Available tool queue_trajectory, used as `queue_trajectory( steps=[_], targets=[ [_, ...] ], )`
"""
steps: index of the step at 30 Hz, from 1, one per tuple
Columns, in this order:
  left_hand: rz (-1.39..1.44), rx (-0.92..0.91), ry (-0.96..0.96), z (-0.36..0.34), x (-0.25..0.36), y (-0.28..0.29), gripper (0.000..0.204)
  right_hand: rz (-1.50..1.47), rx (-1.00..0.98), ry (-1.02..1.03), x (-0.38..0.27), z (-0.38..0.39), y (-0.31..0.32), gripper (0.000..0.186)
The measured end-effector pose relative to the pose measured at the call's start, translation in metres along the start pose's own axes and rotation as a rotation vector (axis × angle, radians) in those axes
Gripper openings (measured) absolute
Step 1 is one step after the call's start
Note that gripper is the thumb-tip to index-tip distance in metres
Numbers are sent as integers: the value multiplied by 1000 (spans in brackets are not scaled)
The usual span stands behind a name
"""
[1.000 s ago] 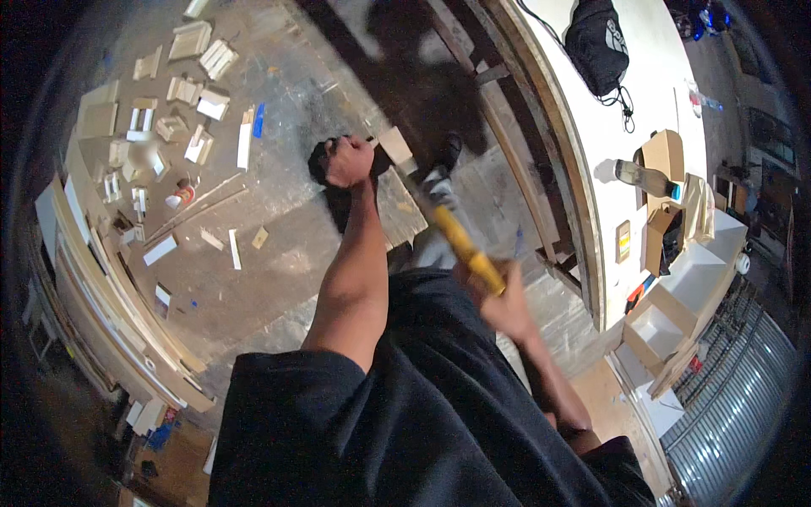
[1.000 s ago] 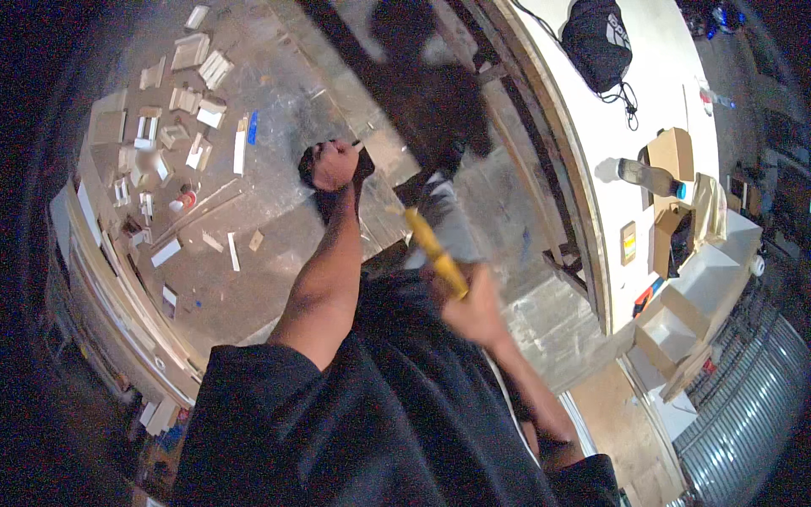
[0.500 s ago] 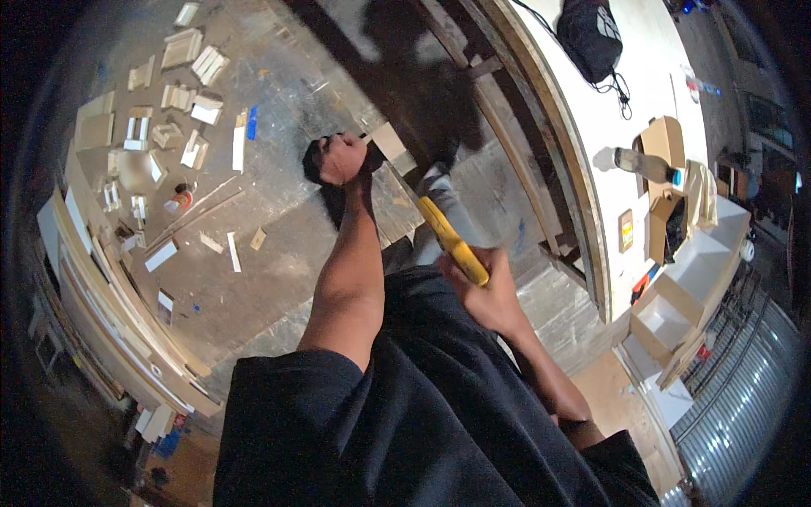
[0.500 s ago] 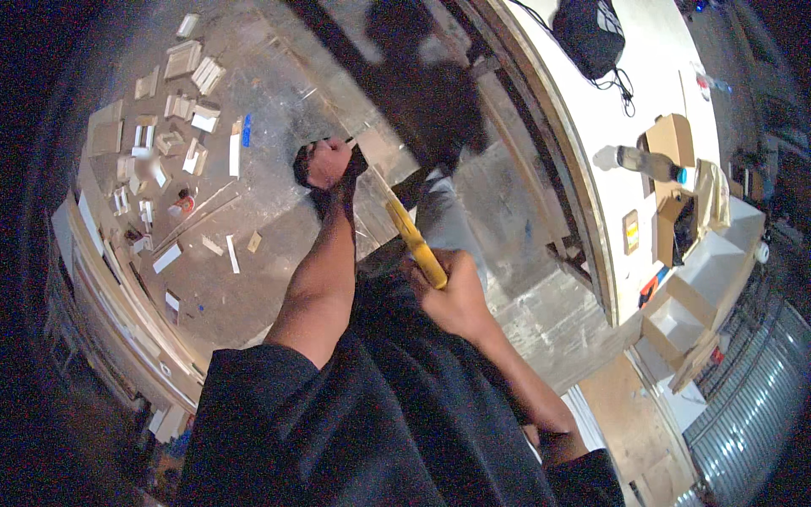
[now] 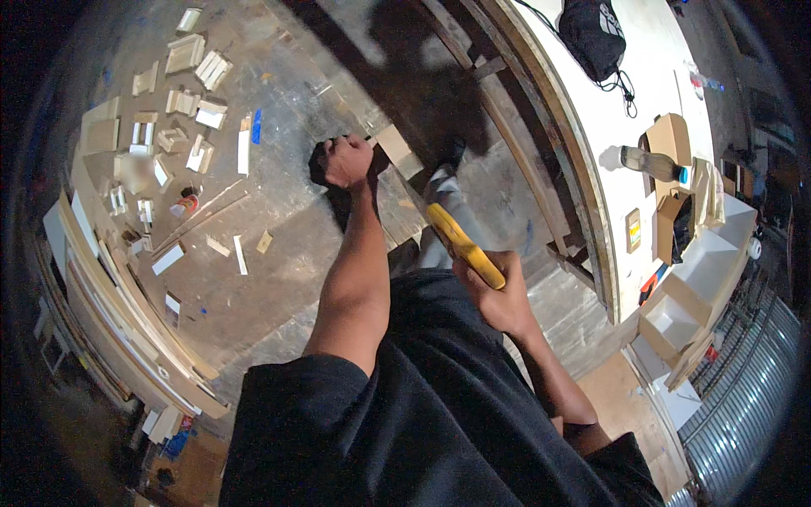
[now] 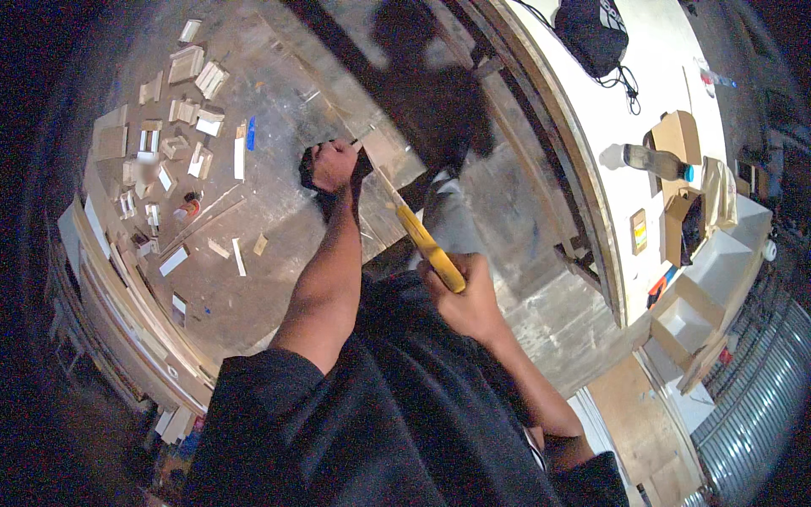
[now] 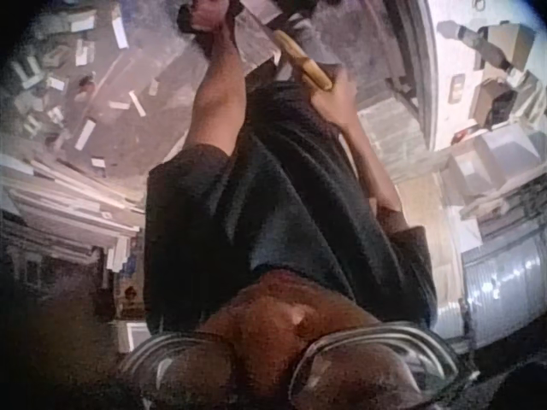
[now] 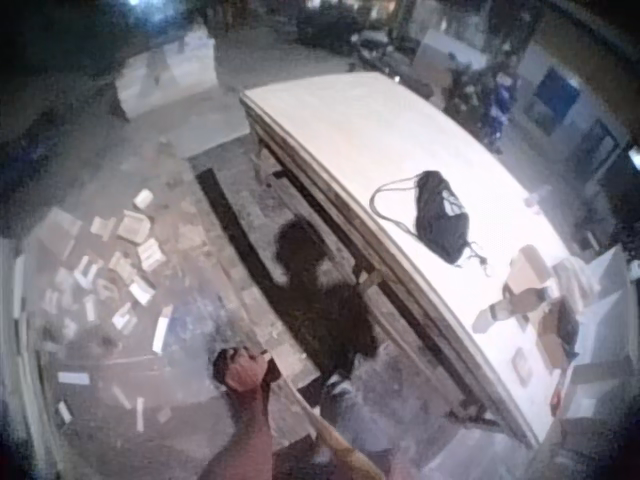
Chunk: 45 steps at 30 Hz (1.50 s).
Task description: The person saws a wooden piece with a handsaw and then uses a small brush to apply a substance to the edges of several small wooden blocks.
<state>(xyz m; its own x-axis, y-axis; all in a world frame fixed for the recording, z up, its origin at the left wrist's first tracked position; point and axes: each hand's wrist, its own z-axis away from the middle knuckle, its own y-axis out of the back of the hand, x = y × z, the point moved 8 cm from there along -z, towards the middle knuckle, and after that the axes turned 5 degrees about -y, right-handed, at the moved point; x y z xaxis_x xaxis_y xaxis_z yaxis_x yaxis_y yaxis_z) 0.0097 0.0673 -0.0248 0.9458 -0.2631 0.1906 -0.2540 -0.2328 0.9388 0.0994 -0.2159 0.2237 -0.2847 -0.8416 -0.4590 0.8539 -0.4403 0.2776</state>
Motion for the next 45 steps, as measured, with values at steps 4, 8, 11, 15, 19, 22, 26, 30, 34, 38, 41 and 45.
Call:
queue_trajectory(
  steps=[4,8,11,15,19,22,26,30,34,38,41,45],
  targets=[
    [-37,36,21,1,1,10,21,113,-3,234,-11,13,-1,12],
    [-35,74,-42,-3,10,11,20,-39,108,201,-13,9,14,17],
    [-9,32,-25,-1,1,0,19,78,58,249,-28,-3,0,15],
    [29,-4,-5,3,6,4,19,-82,-77,154,-7,34,16,25],
    [-17,25,-31,3,-14,-3,20,48,-32,154,-28,9,10,20],
    [22,-117,28,2,-1,1,20,9,-41,229,-5,15,6,20],
    [-27,-31,-42,0,19,15,19,-61,-27,289,-22,16,-4,19],
    [-44,9,82,2,0,6,19,72,-39,241,-16,13,-6,17],
    [-73,49,28,-1,1,10,20,59,-9,221,-1,13,6,16],
    [-66,63,67,-1,11,15,20,258,-89,399,-33,22,-24,34],
    [-51,107,67,-3,10,21,19,265,-112,430,-44,24,-31,39],
    [-73,90,68,-2,13,17,18,332,-130,495,-55,23,-36,35]
  ],
)
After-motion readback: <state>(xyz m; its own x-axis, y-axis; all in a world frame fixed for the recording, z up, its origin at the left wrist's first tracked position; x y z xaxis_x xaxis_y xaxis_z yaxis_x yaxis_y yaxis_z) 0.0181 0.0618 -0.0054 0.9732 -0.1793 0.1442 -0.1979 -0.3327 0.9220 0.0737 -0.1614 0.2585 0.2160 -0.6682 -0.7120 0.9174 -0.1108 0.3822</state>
